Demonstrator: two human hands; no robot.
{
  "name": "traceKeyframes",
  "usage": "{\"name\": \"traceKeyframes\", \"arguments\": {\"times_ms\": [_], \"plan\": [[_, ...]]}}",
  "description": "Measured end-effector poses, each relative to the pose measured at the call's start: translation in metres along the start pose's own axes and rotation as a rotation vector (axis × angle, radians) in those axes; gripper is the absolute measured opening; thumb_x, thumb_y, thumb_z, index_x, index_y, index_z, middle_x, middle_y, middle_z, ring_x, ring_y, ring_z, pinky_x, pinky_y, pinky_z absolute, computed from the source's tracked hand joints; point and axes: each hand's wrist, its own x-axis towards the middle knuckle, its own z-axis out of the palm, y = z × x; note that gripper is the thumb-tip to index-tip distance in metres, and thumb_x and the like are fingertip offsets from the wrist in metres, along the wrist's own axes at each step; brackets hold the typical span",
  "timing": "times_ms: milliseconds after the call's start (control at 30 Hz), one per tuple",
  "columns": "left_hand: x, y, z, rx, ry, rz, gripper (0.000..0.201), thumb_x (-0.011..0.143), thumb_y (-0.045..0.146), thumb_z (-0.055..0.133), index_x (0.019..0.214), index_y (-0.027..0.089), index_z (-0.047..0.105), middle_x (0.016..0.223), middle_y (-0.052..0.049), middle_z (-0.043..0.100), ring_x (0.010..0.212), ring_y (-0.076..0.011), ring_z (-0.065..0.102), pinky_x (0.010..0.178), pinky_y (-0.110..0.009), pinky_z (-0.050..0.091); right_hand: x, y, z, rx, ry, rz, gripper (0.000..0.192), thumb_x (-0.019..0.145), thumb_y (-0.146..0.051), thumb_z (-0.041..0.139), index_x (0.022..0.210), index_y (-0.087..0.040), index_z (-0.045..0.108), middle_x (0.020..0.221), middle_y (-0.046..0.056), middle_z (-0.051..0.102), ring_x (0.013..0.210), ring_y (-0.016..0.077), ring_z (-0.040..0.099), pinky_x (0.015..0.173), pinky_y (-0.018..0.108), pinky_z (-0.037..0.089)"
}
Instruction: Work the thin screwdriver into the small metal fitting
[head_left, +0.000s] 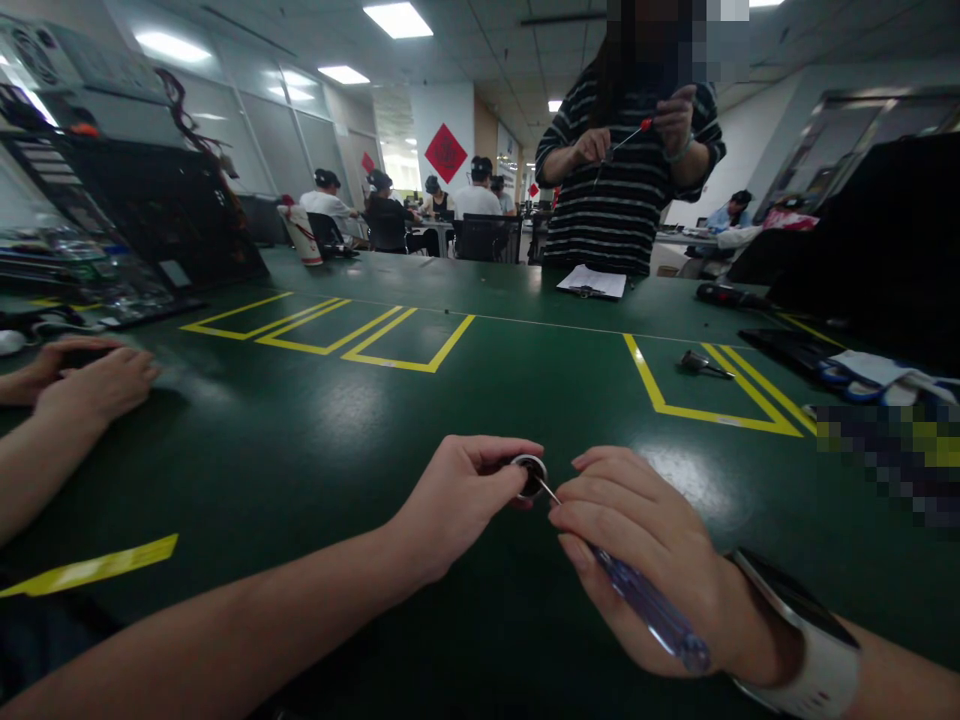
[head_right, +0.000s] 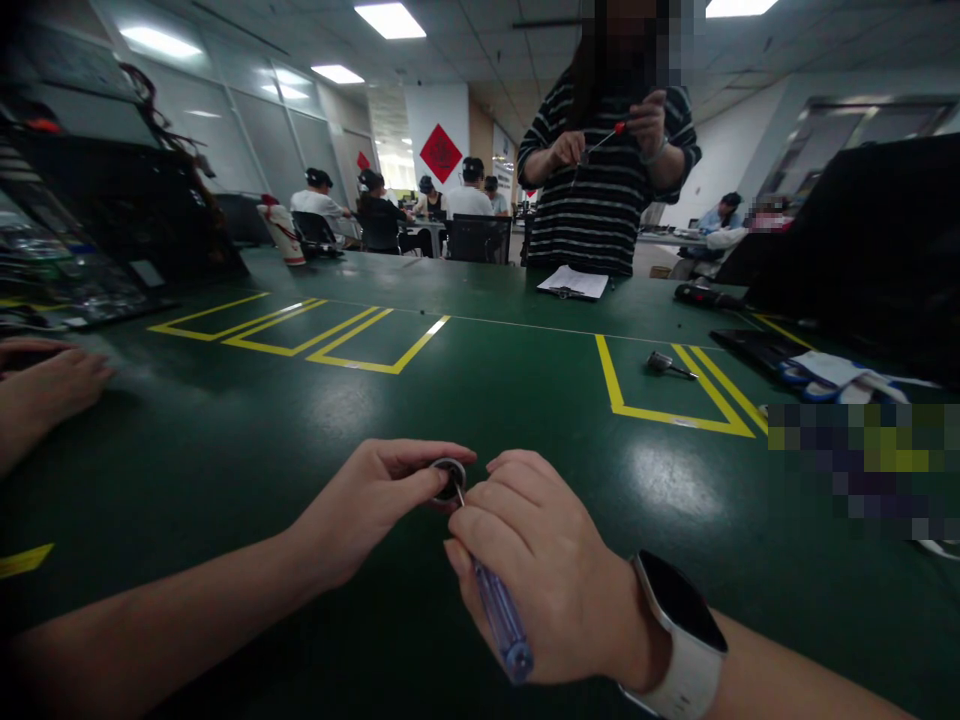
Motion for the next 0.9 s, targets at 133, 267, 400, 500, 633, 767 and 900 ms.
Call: {"name": "traceKeyframes", "arguments": {"times_ms": [133,267,400,500,633,767,900], "plan": [[0.000,-0.001,0.000,0.005,0.002,-0.006,0.023,0.071,0.018,0.057,0.090,0.014,0.070,0.074,-0.002,0.068,0.068,-0.0143,0.061,0.072,-0.032,0.051,0.000,0.000,0.000,-0.012,0.007,-0.001,0.017,0.079,-0.009,0.048,0.092,-0.017,0.056,0.077,0.006,0.067,0.072,0.0191,0.061,0.078,0.041,0.049],[0.000,-0.001,0.000,0.014,0.000,0.004,0.023,0.071,0.018,0.058,0.089,0.013,0.070,0.072,-0.002,0.067,0.066,-0.0136,0.060,0.071,-0.031,0.051,0.001,0.000,-0.001,-0.012,0.005,-0.008,0.017,0.078,-0.009,0.049,0.090,-0.017,0.056,0.074,0.006,0.067,0.068,0.0188,0.060,0.076,0.040,0.049],[0.001,-0.002,0.001,0.008,0.007,0.004,0.022,0.070,0.018,0.058,0.088,0.014,0.070,0.071,-0.001,0.067,0.066,-0.0135,0.060,0.070,-0.030,0.051,0.001,-0.001,-0.001,-0.018,-0.003,-0.010,0.016,0.078,-0.009,0.049,0.090,-0.016,0.057,0.074,0.006,0.067,0.068,0.0189,0.060,0.075,0.040,0.049],[0.002,-0.002,0.000,-0.013,0.017,-0.004,0.021,0.071,0.018,0.058,0.087,0.013,0.069,0.073,-0.002,0.067,0.066,-0.0136,0.060,0.070,-0.031,0.051,0.001,0.000,0.000,0.003,-0.012,0.003,0.017,0.078,-0.008,0.050,0.091,-0.015,0.057,0.076,0.007,0.067,0.071,0.0192,0.060,0.077,0.041,0.048],[0.006,-0.005,-0.002,-0.097,0.007,0.009,0.028,0.068,0.016,0.063,0.096,0.013,0.064,0.088,-0.005,0.068,0.078,-0.0153,0.062,0.078,-0.033,0.050,0.001,0.004,-0.003,0.128,0.074,0.107,0.021,0.078,-0.007,0.050,0.095,-0.017,0.058,0.081,0.007,0.066,0.076,0.0192,0.060,0.077,0.040,0.047],[0.024,-0.013,-0.008,-0.060,-0.019,0.130,0.052,0.059,0.007,0.069,0.109,0.015,0.057,0.103,-0.007,0.065,0.091,-0.0177,0.061,0.088,-0.035,0.046,0.002,0.017,-0.007,0.255,0.189,0.368,0.017,0.084,-0.015,0.049,0.092,-0.020,0.062,0.081,0.005,0.066,0.075,0.0182,0.060,0.067,0.034,0.047],[0.062,-0.021,-0.022,0.244,0.041,0.300,0.044,0.065,0.014,0.068,0.108,0.014,0.060,0.099,-0.008,0.065,0.092,-0.0202,0.059,0.087,-0.037,0.045,0.005,0.041,-0.005,0.443,0.240,0.726,0.016,0.083,-0.028,0.054,0.084,-0.018,0.066,0.083,0.005,0.068,0.079,0.0189,0.061,0.071,0.033,0.047]]}}
